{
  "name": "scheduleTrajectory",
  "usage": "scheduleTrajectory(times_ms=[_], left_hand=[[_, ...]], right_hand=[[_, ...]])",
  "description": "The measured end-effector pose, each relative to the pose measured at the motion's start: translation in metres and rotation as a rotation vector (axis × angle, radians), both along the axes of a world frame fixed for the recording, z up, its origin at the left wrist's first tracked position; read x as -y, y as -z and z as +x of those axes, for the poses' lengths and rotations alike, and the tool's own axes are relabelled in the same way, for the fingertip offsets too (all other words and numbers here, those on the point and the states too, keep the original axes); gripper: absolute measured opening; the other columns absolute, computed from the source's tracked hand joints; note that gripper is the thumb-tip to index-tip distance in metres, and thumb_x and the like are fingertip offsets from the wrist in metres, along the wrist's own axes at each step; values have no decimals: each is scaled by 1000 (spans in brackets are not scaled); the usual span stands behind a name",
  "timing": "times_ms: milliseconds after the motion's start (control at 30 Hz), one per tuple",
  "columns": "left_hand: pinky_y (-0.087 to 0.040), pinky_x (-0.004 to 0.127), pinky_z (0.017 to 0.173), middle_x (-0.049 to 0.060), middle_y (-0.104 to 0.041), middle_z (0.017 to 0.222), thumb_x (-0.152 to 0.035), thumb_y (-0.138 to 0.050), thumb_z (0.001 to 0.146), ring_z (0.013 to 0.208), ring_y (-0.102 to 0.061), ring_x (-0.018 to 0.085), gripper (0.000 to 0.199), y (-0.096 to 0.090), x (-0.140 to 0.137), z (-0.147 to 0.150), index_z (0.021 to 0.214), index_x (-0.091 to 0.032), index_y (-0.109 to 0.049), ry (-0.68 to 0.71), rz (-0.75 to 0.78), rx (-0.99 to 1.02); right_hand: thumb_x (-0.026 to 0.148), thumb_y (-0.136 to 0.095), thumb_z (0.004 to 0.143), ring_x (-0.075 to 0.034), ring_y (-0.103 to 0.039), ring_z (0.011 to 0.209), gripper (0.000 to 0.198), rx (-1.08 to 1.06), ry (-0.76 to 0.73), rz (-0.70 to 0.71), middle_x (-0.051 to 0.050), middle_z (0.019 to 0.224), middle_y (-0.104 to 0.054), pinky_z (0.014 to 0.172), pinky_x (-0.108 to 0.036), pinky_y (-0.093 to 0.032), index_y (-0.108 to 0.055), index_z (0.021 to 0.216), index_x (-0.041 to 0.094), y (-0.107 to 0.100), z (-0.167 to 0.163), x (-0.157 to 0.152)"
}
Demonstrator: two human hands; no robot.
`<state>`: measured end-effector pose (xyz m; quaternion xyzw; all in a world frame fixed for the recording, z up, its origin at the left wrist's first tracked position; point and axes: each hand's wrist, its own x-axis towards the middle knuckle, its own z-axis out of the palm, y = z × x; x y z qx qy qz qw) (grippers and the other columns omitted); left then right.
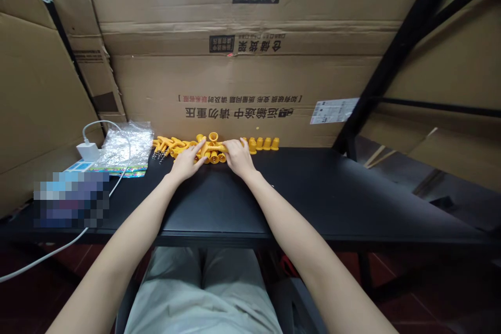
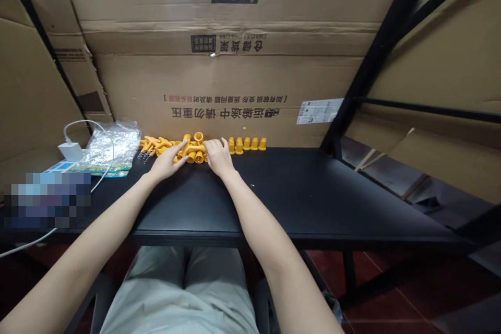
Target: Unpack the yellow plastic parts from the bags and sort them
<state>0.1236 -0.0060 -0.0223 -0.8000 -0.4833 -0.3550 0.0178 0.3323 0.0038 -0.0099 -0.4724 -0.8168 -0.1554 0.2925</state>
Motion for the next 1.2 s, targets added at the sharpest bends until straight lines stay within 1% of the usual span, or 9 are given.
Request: scheduleTrajectory(times_ms=[100,233,367,567,767,900,1033,1133,1200], left_hand=[[-47,35,94,7,-63,124,-35,-53,88,107,-62,23,54,-3,2,1,140,-28,-44,12,-7,32],[-48,34,89,7,-70,110,-29,-56,85,97,-66,23,40,-8,4,4,125,-24,-58,-133,-4,11],[-45,34,91,5,-73,101,-27,-58,83,95,-67,23,33,-11,3,2,115,-23,-63,-219,49,-38],[-45,33,88,5,-73,100,-25,-61,81,92,-68,23,31,-8,2,2,112,-22,-64,-206,69,-87],[-45,33,85,6,-74,96,-23,-60,80,85,-68,21,32,-4,-2,-1,111,-20,-64,-174,171,-114],[-47,31,82,4,-74,86,-23,-61,80,79,-68,20,31,-3,-2,2,110,-20,-65,-178,167,-102],[-47,30,79,4,-73,82,-25,-62,79,76,-68,20,30,-4,0,4,109,-20,-66,-190,134,-75],[-47,30,80,3,-72,80,-25,-62,79,76,-67,19,29,-5,2,4,108,-21,-66,-179,130,-59],[-47,30,81,3,-72,80,-24,-62,79,77,-68,19,29,-5,2,4,108,-21,-66,-181,131,-49]], right_hand=[[11,-39,87,-26,-50,115,38,26,-28,11,-13,116,-63,110,-45,-21,-56,121,16,-2,-3,2],[14,-38,90,-26,-50,115,38,60,-66,15,-14,119,-63,109,-47,-22,-55,124,17,-1,-9,4],[24,-38,95,-27,-49,118,37,70,-85,15,-15,125,-60,110,-51,-20,-51,129,17,1,-16,5],[24,-40,95,-26,-51,113,29,117,-67,-11,-14,112,-65,111,-52,-18,-60,115,16,3,-16,4],[24,-46,93,-27,-53,106,21,112,-69,47,-13,106,-67,106,-51,-24,-61,107,17,2,-15,3],[21,-48,92,-26,-53,103,17,124,-42,108,-12,104,-67,103,-49,-26,-60,104,18,3,-15,2],[19,-47,92,-26,-55,102,17,115,-27,139,-12,107,-66,101,-47,-28,-60,104,17,4,-14,0],[21,-48,92,-26,-55,104,22,88,-77,104,-14,109,-66,99,-44,-32,-58,111,14,6,-12,-2],[22,-47,93,-26,-54,109,28,71,-120,79,-15,114,-65,100,-44,-33,-56,118,14,8,-10,-4]])
